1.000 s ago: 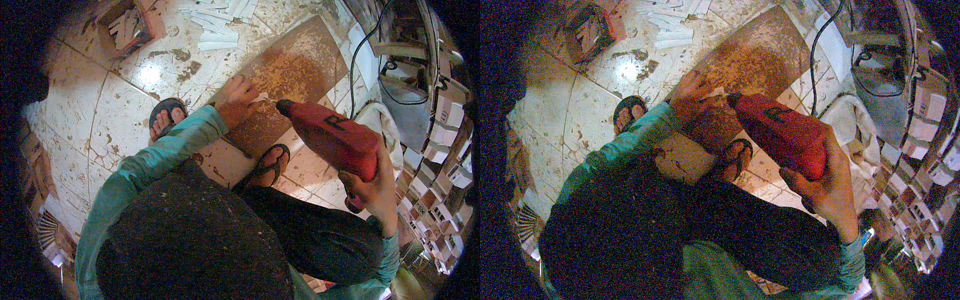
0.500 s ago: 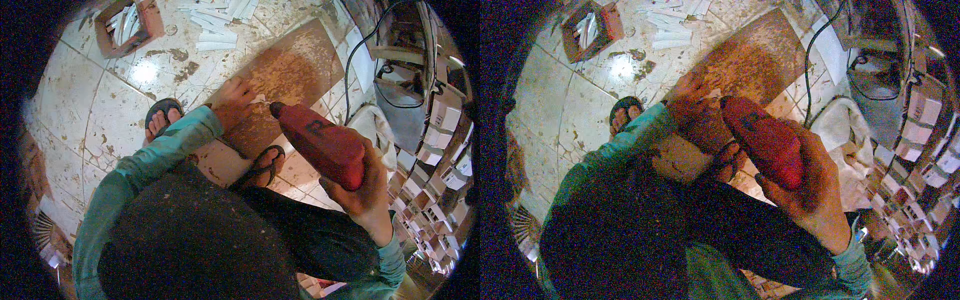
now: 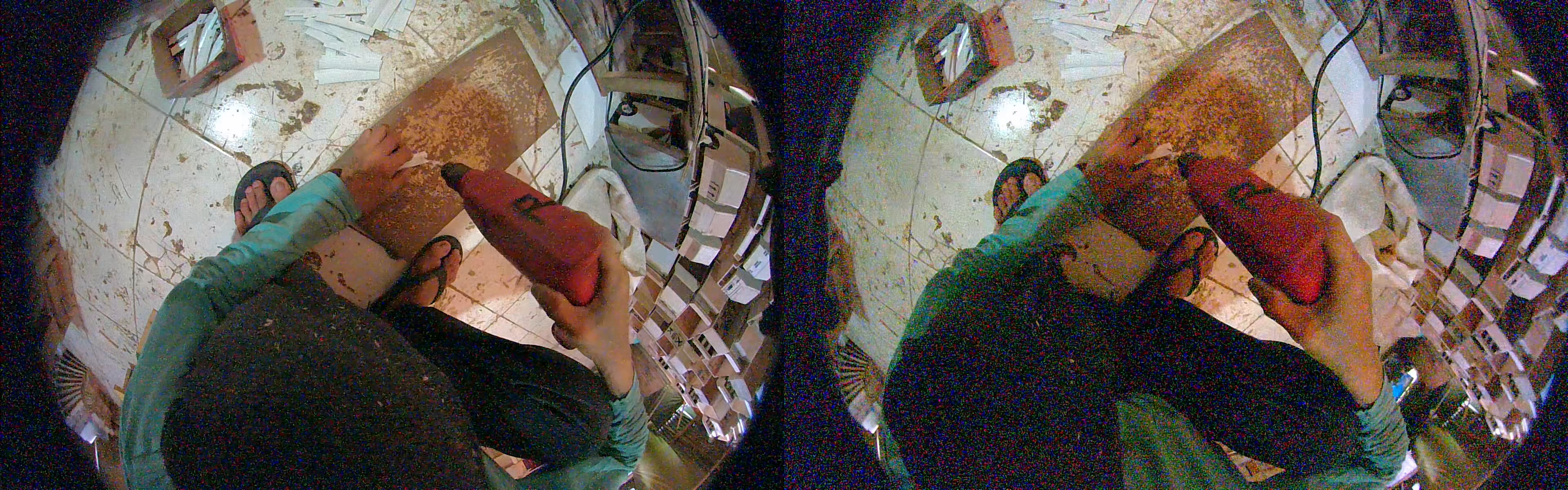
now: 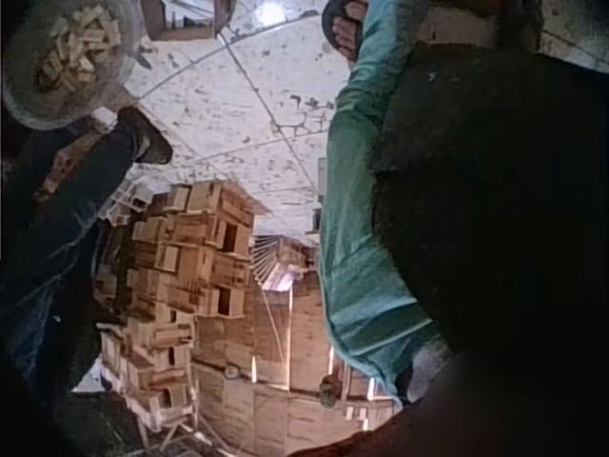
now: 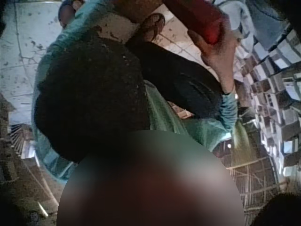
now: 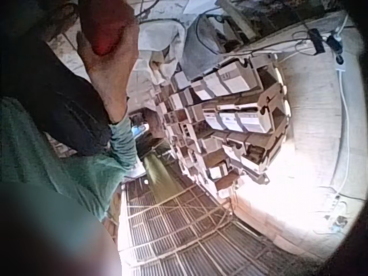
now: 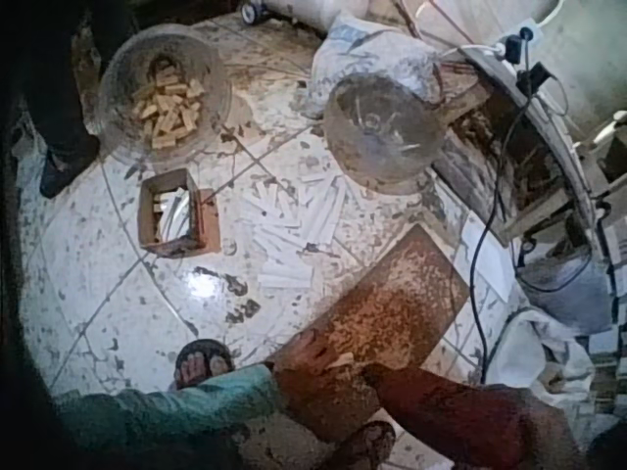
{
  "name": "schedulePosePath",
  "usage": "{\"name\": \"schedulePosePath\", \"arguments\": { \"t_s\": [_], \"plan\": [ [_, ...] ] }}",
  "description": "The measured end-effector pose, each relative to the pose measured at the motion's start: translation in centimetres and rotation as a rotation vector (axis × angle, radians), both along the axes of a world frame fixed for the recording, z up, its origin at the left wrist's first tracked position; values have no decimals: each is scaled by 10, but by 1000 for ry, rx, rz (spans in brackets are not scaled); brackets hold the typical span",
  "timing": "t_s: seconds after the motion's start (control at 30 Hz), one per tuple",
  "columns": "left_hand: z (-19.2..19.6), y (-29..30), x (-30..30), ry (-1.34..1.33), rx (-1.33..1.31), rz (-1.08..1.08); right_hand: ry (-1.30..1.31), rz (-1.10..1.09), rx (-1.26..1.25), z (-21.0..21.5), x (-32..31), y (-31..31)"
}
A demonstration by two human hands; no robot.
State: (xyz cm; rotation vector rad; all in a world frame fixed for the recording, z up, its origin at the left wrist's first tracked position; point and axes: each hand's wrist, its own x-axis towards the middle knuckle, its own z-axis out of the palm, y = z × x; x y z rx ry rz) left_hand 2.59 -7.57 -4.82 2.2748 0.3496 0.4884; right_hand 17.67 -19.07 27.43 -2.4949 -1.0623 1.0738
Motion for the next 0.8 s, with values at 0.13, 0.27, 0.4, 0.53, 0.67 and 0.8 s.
{"name": "schedulePosePath", "arguments": {
  "t_s": [0.13, 0.27, 0.4, 0.53, 0.67, 0.8],
  "plan": [
    [2, 1, -1, 7, -7, -18, 18, -102, -77, 1, 0, 0],
    [4, 0, -1, -14, -2, 22, 26, 8, 3, -1, 1, 0],
    [3, -1, 1, -37, 13, 29, -8, 52, 0, -2, 2, 1],
    [3, 1, 1, -31, -5, 22, -6, 84, -5, -1, 2, 2],
    [5, 2, 0, -28, -19, 16, 24, 37, -20, 0, 2, 2],
    [7, 1, -1, -2, 0, 12, 51, 46, 14, -2, 1, 2]
  ]
}}
